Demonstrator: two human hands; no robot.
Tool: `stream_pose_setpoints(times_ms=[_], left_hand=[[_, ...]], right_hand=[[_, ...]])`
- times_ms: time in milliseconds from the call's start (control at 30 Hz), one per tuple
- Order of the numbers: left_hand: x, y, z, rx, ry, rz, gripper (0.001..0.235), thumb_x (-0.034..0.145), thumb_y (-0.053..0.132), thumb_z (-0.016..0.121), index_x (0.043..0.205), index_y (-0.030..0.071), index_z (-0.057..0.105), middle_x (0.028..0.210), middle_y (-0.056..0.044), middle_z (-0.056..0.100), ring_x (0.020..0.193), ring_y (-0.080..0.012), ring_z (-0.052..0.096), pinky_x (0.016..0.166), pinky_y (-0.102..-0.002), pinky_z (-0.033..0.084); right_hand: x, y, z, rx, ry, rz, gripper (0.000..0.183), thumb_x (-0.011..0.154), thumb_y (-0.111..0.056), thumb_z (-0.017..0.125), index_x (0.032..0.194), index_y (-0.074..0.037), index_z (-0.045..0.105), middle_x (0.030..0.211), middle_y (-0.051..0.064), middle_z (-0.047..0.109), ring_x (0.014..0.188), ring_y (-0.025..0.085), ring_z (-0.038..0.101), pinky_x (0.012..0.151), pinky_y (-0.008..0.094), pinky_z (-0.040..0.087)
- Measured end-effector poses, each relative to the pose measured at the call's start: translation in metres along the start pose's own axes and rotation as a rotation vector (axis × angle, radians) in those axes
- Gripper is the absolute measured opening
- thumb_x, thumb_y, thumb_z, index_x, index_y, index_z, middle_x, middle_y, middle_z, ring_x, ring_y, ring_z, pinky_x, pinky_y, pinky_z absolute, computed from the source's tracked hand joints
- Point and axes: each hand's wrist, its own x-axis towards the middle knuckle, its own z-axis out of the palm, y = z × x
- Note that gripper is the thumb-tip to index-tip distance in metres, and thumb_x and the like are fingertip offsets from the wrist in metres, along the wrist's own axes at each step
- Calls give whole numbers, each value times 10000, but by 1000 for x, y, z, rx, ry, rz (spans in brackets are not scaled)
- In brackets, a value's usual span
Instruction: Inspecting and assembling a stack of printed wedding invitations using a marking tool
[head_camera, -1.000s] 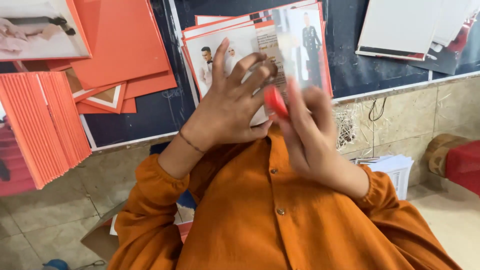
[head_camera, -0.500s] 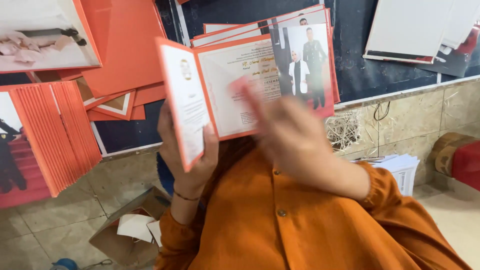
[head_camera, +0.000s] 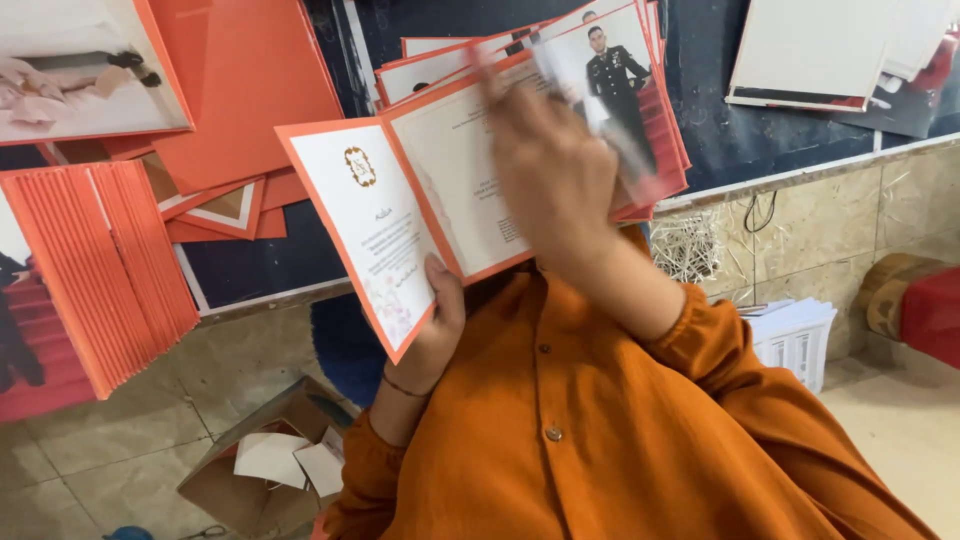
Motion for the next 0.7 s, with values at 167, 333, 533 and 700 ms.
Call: stream_pose_setpoints(times_ms=[167,333,533,700], left_hand=[[-15,-5,4,-3,40,-34,491,1065,-17,680,1476,-107,427,1263,-258,705,882,-314,762,715,-335,650],[12,3,-4,-46,31,3,154,1020,-61,638,1155,-94,571,787,-96,638,490,-224,459,471,-361,413],[2,-5,-3,59,-23,30,312,1020,-42,644,1321,-48,566,971,-153,738,593,-273,572,562,-374,502],[22,-2,-12,51,-56,38,488,1067,-36,634,1511,-31,433,1105,-199,721,719,-293,617,658,-382,535]], right_hand=[[-8,102,16,-197,44,151,481,1054,-160,798,1526,-229,740,886,-113,697,544,44,470,431,222,326],[-35,36,-27,-124,-36,-52,630,1079,-112,706,1678,-75,516,946,-32,618,672,107,497,508,272,398],[-75,21,-69,410,-51,-243,485,1009,-37,750,1486,14,680,1290,26,670,732,130,552,600,249,486],[-112,105,-40,67,-33,97,507,1102,-15,751,1604,-79,729,848,-28,537,621,122,414,534,307,334]])
